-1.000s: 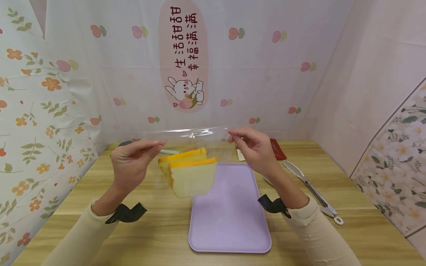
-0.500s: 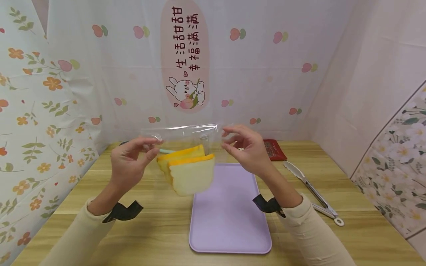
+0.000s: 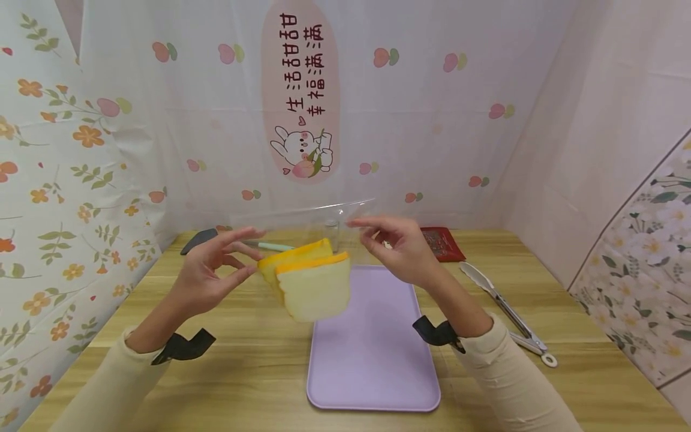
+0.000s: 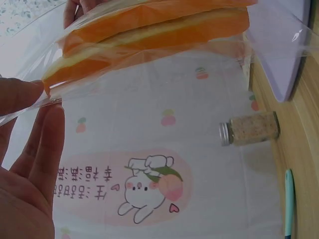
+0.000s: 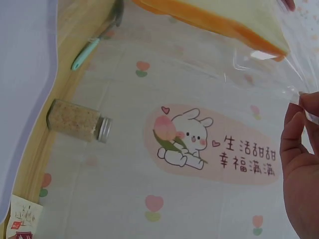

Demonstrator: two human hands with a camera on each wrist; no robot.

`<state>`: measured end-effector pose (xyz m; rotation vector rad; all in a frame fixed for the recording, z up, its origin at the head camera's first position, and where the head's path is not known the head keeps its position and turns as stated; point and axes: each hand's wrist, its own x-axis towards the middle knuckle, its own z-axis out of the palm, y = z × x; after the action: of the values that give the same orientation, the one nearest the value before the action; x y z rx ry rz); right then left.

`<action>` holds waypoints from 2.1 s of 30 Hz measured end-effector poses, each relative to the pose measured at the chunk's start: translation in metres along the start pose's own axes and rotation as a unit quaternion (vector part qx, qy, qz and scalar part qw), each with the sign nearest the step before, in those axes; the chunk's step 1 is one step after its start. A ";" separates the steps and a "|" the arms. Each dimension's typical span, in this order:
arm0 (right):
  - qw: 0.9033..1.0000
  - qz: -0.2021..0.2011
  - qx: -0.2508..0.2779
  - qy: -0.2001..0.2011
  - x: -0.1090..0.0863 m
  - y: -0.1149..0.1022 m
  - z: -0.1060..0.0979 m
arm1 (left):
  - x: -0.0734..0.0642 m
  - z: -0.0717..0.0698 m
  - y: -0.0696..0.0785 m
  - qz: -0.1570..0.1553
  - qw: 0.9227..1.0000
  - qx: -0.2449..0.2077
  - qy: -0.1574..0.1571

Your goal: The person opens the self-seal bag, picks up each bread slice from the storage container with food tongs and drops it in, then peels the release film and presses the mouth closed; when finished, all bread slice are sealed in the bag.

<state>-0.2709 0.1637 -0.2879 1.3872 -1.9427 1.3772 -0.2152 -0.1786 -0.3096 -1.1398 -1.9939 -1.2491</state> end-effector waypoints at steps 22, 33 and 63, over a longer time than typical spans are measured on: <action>0.994 0.047 0.024 -0.094 -0.001 0.005 0.040 | -0.038 -0.048 -0.023 -0.069 0.991 -0.088 -0.071; 0.982 0.107 0.106 -0.112 -0.004 0.006 0.063 | -0.053 -0.066 -0.036 -0.059 0.981 -0.152 -0.108; 0.939 0.305 0.117 -0.109 -0.014 0.064 0.115 | -0.076 -0.074 -0.104 -0.286 0.924 -0.209 -0.141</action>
<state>-0.2954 0.0722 -0.3807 1.1054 -2.5720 1.8369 -0.2656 -0.2971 -0.3836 -0.9881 -2.4607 -1.9774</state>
